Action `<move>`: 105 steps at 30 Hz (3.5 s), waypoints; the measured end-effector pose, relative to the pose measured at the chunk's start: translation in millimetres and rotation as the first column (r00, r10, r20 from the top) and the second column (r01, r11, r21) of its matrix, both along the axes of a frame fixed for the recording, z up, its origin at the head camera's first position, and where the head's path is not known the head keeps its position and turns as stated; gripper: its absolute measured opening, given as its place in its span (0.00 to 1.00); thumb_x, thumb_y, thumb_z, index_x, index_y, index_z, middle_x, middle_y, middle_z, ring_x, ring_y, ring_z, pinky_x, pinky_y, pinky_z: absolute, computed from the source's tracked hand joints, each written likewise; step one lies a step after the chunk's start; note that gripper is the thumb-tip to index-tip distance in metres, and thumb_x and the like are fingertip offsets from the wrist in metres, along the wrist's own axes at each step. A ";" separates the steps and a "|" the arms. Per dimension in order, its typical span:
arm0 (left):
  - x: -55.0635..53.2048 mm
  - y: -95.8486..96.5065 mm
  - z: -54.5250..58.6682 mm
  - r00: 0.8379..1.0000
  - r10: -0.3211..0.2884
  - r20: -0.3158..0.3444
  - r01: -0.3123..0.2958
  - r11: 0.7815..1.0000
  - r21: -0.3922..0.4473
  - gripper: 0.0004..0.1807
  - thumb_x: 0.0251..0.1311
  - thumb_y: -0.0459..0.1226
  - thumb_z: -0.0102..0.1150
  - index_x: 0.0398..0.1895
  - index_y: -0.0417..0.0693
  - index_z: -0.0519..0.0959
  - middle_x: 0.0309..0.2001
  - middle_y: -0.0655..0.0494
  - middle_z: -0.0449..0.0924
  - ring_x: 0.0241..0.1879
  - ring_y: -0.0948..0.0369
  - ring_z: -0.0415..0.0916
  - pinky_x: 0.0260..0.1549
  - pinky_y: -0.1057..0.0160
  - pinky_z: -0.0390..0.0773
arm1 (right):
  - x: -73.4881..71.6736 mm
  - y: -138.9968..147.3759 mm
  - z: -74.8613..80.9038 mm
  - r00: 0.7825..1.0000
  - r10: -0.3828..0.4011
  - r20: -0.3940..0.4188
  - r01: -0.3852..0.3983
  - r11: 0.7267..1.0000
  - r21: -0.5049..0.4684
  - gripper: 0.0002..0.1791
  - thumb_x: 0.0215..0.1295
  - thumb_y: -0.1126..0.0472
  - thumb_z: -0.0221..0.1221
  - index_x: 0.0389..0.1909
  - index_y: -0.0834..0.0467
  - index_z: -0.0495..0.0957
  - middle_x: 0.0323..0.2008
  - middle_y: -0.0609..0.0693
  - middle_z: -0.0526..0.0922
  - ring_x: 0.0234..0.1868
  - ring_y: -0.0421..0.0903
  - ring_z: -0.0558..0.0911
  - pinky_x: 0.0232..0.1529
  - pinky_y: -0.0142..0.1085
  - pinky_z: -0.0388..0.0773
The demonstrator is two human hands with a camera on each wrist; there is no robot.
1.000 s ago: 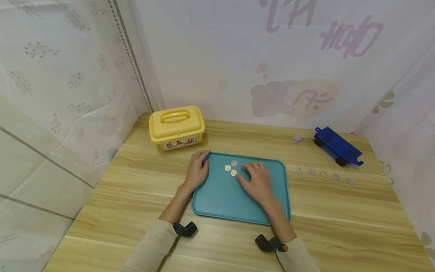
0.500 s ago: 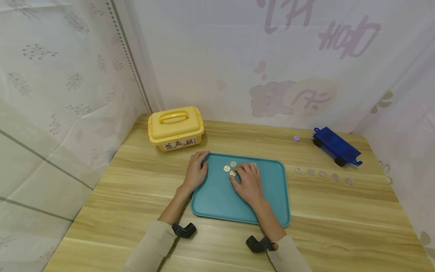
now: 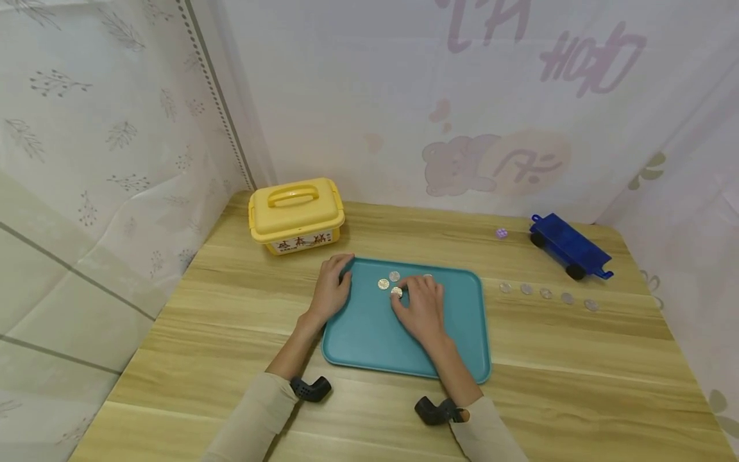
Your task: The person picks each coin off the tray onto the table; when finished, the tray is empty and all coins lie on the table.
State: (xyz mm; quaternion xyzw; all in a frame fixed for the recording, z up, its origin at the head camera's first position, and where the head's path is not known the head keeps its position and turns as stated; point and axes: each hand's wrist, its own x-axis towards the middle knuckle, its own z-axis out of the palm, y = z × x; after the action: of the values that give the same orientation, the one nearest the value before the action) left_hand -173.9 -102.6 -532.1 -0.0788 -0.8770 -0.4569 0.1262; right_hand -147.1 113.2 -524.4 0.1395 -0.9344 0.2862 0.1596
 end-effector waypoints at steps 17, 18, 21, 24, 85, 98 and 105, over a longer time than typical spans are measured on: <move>1.4 0.4 2.2 1.000 -0.001 0.007 0.001 1.000 0.003 0.22 0.68 0.26 0.52 0.65 0.35 0.74 0.62 0.41 0.75 0.60 0.45 0.69 0.61 0.47 0.72 | 0.0 2.2 -0.4 0.997 0.047 -0.063 -0.043 0.997 0.064 0.13 0.59 0.53 0.70 0.41 0.57 0.86 0.31 0.49 0.84 0.37 0.49 0.74 0.40 0.43 0.66; 1.4 0.3 2.1 1.000 -0.002 0.008 0.002 1.000 0.004 0.22 0.68 0.26 0.52 0.65 0.35 0.74 0.62 0.41 0.75 0.60 0.45 0.69 0.61 0.46 0.72 | 0.0 2.2 -0.8 0.997 0.050 -0.063 -0.045 0.997 0.069 0.13 0.59 0.53 0.70 0.40 0.57 0.86 0.30 0.48 0.83 0.36 0.48 0.73 0.40 0.43 0.66; 1.5 0.7 2.6 1.000 -0.004 0.014 0.004 1.000 0.006 0.22 0.68 0.26 0.51 0.65 0.36 0.74 0.62 0.41 0.75 0.61 0.45 0.68 0.62 0.47 0.71 | 0.2 2.8 -2.6 0.996 0.057 -0.069 -0.053 0.996 0.068 0.13 0.58 0.52 0.71 0.38 0.57 0.85 0.28 0.48 0.82 0.34 0.48 0.71 0.39 0.41 0.64; 1.8 1.2 2.5 1.000 -0.005 0.016 0.005 1.000 0.008 0.22 0.68 0.26 0.51 0.65 0.35 0.74 0.62 0.41 0.75 0.61 0.44 0.68 0.62 0.46 0.71 | 0.8 3.6 -4.4 0.994 0.080 -0.077 -0.078 0.996 0.037 0.14 0.56 0.51 0.72 0.36 0.56 0.85 0.28 0.48 0.82 0.33 0.47 0.71 0.38 0.40 0.63; -1.9 -0.5 4.6 0.999 -0.013 0.034 0.013 1.000 -0.001 0.22 0.69 0.27 0.50 0.66 0.36 0.73 0.63 0.40 0.73 0.60 0.44 0.68 0.60 0.46 0.72 | 24.2 174.5 -8.6 0.969 -0.246 0.026 0.246 0.947 -0.205 0.13 0.56 0.61 0.72 0.36 0.66 0.83 0.31 0.61 0.81 0.40 0.52 0.70 0.47 0.46 0.59; -1.1 0.8 5.4 0.999 -0.009 0.051 0.009 1.000 0.011 0.22 0.69 0.27 0.50 0.66 0.36 0.73 0.63 0.41 0.73 0.61 0.45 0.67 0.62 0.47 0.71 | 23.3 175.4 -10.3 0.975 -0.218 -0.040 0.207 0.961 -0.183 0.13 0.54 0.65 0.72 0.38 0.68 0.85 0.32 0.63 0.83 0.40 0.55 0.72 0.49 0.50 0.60; -1.4 0.9 5.6 0.998 -0.004 0.063 0.004 1.000 0.011 0.22 0.70 0.27 0.50 0.66 0.37 0.73 0.63 0.42 0.73 0.62 0.45 0.67 0.62 0.47 0.71 | 24.0 174.9 -8.8 0.976 -0.219 -0.018 0.213 0.962 -0.172 0.12 0.58 0.65 0.69 0.41 0.68 0.86 0.34 0.62 0.82 0.42 0.56 0.71 0.50 0.53 0.59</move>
State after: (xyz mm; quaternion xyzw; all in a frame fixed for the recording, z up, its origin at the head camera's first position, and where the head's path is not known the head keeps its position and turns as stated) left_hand -175.4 -101.7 -526.6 -0.0656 -0.8779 -0.4641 0.0981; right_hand -123.1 288.1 -533.2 0.0280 -0.9132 0.3428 0.2184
